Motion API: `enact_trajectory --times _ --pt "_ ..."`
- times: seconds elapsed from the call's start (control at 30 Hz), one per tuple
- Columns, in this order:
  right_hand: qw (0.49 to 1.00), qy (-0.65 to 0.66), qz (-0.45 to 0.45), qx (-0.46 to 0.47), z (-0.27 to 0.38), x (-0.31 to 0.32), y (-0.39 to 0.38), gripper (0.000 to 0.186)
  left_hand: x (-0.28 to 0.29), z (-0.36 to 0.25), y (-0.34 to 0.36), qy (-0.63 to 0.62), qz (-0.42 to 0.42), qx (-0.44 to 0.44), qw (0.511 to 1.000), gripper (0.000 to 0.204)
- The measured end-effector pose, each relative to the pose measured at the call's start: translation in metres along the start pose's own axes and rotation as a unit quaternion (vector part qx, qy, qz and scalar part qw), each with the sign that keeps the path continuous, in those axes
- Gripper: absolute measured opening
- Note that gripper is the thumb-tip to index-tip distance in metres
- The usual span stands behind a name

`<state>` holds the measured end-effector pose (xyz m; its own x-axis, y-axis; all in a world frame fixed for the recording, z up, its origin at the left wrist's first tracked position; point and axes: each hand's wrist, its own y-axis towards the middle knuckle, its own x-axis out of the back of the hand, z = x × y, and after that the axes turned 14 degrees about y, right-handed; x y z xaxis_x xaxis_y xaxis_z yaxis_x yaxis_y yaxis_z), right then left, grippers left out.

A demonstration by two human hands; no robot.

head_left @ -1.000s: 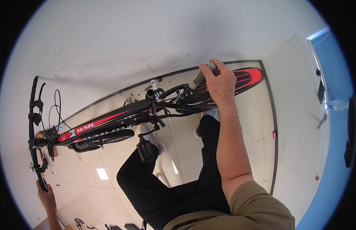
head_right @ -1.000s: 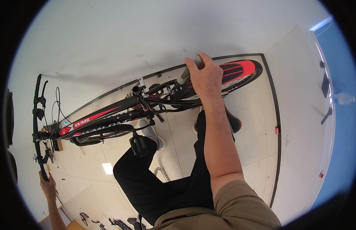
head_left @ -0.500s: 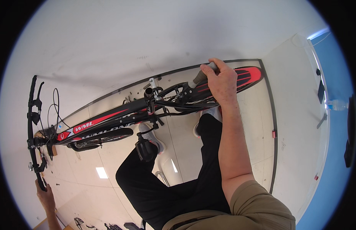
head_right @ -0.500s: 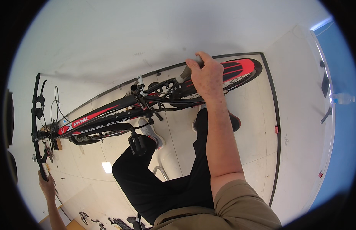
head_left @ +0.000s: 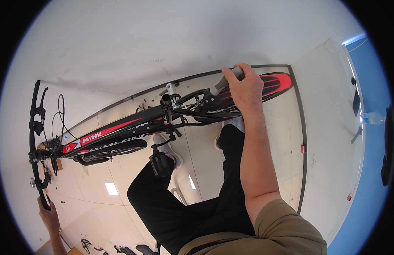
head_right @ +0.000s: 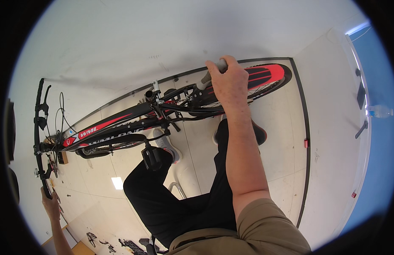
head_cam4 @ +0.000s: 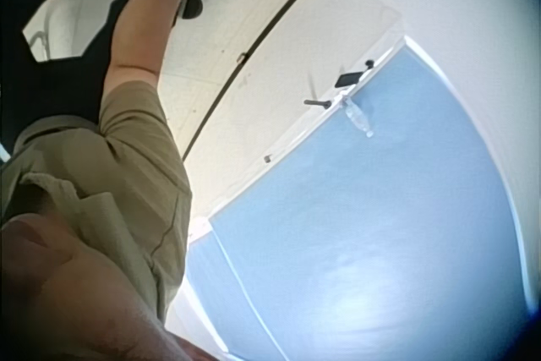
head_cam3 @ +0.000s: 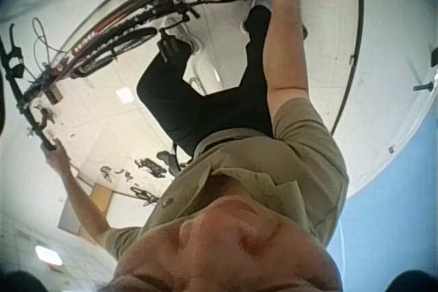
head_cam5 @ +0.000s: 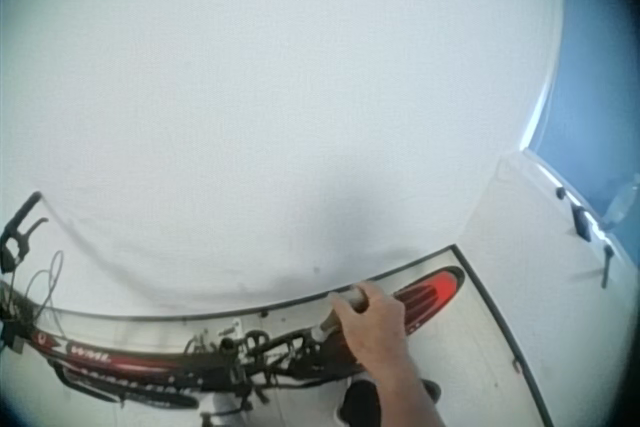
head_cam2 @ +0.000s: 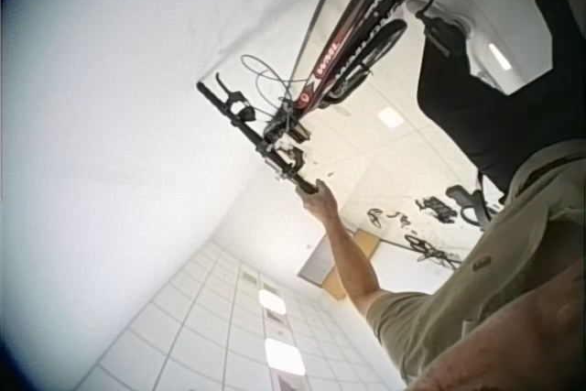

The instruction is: The person uses a wrench to loosen and tighten bolts on the bicycle seat post and handlebar stem. They then remove the seat, inspect the post, and reattach the seat, tightening the bolt to secure it.

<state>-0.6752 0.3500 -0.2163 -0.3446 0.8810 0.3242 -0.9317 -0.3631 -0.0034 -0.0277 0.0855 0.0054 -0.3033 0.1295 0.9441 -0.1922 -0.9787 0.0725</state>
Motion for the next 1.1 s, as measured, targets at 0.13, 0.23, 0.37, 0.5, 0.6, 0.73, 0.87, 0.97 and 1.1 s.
enact_trajectory --times 0.13,0.23,0.37,0.5,0.6,0.73,0.87,0.97,1.1 --pt "1.0 0.014 -0.01 0.022 -0.024 -0.013 0.002 0.048 -0.002 0.003 0.001 0.006 -0.009 -0.004 1.0 0.044" --pt "0.999 0.042 0.006 0.016 -0.022 -0.016 0.001 0.049 -0.006 0.011 0.001 0.002 -0.026 -0.019 0.999 0.044" --pt "0.999 0.049 -0.006 -0.003 -0.022 -0.016 0.002 0.048 -0.004 0.004 0.0 -0.007 -0.025 -0.022 0.999 0.042" --pt "0.999 0.03 0.015 -0.014 -0.007 -0.009 -0.001 0.047 0.003 -0.007 -0.004 0.004 -0.023 -0.019 1.0 0.033" --pt "0.999 0.048 0.015 -0.02 -0.011 -0.005 0.003 0.047 0.002 -0.003 -0.002 0.001 -0.019 -0.015 1.0 0.034" --pt "0.999 0.039 0.012 -0.005 -0.016 -0.005 0.004 0.048 0.0 -0.002 -0.002 0.022 -0.037 -0.025 0.999 0.035" --pt "0.999 0.041 0.024 -0.012 -0.013 -0.004 0.004 0.047 -0.003 0.006 0.0 0.031 -0.038 -0.023 0.999 0.036" --pt "0.999 0.027 0.022 0.003 -0.009 -0.003 0.002 0.045 0.0 0.0 -0.001 0.028 -0.029 -0.003 0.999 0.039" --pt "0.999 0.029 0.027 0.027 -0.007 -0.001 0.001 0.042 0.001 0.0 -0.001 0.018 -0.021 0.008 1.0 0.04"
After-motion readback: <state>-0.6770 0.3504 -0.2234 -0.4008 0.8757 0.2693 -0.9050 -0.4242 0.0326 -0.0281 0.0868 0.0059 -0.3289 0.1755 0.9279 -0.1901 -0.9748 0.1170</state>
